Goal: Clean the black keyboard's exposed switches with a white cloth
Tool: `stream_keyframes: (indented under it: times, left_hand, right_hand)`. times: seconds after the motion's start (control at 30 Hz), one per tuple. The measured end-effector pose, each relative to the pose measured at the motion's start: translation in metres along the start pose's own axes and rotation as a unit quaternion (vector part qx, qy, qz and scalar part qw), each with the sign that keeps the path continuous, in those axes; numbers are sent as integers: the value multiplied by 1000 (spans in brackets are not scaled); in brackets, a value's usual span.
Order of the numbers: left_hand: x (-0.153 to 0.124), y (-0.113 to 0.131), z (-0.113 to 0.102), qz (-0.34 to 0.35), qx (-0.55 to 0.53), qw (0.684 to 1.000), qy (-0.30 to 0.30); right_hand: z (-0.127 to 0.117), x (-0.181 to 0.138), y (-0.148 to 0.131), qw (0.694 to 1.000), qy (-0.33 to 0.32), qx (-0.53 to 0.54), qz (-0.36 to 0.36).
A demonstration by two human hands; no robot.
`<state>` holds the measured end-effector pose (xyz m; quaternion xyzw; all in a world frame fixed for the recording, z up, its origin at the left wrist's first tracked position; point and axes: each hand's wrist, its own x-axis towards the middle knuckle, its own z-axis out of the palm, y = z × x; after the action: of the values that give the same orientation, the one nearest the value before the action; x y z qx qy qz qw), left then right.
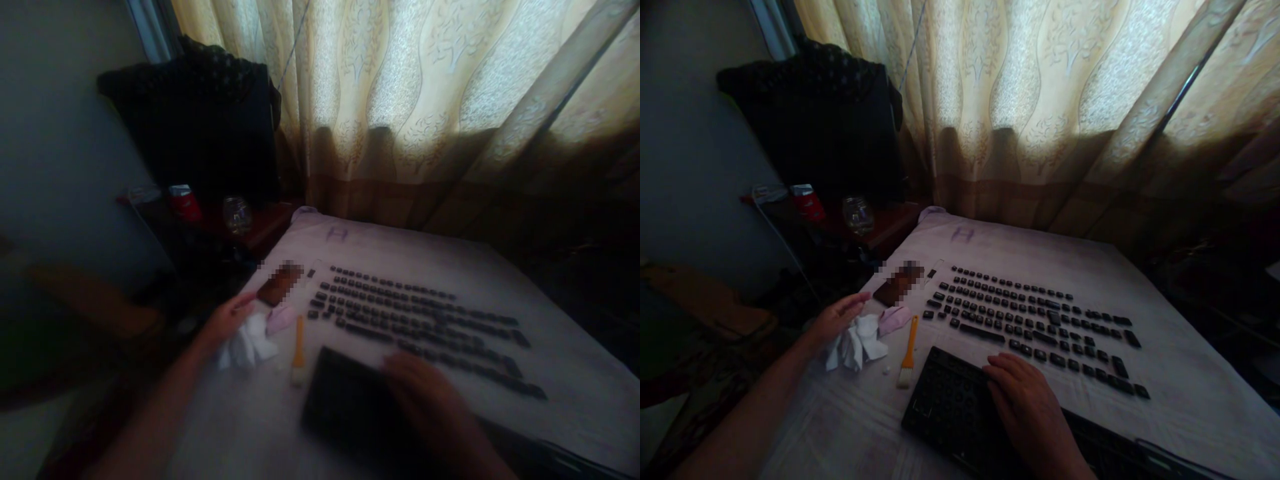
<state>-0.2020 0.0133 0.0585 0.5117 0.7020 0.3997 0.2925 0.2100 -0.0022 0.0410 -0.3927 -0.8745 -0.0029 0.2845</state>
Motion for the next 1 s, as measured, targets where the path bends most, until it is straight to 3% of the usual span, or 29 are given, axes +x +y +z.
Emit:
stream_keyframes:
  times: [0.2, 0.4, 0.53, 0.7, 0.9, 0.97, 1.0]
  left_hand:
    - [-20, -20, -24, -12, 38, 999, 4]
    - [-31, -25, -20, -5, 88, 995, 52]
    - [-29, -17, -17, 11, 77, 996, 44]
    - [-34, -4, -2, 26, 46, 999, -5]
    - [-44, 15, 31, 39, 22, 997, -56]
    - [-45, 19, 37, 42, 11, 997, -70]
    - [-45, 19, 38, 42, 7, 996, -74]
  right_hand:
    - [0, -9, 5, 1000, -8, -13, -6]
    - [0, -12, 1, 1000, -17, -4, -11]
    - [-5, -5, -6, 1000, -12, 5, -21]
    - [1, 25, -41, 995, -53, 84, -3]
    - [43, 88, -106, 977, -149, 152, -3]
    - [54, 103, -113, 964, -147, 220, 13]
    - [58, 109, -113, 956, -115, 266, 46]
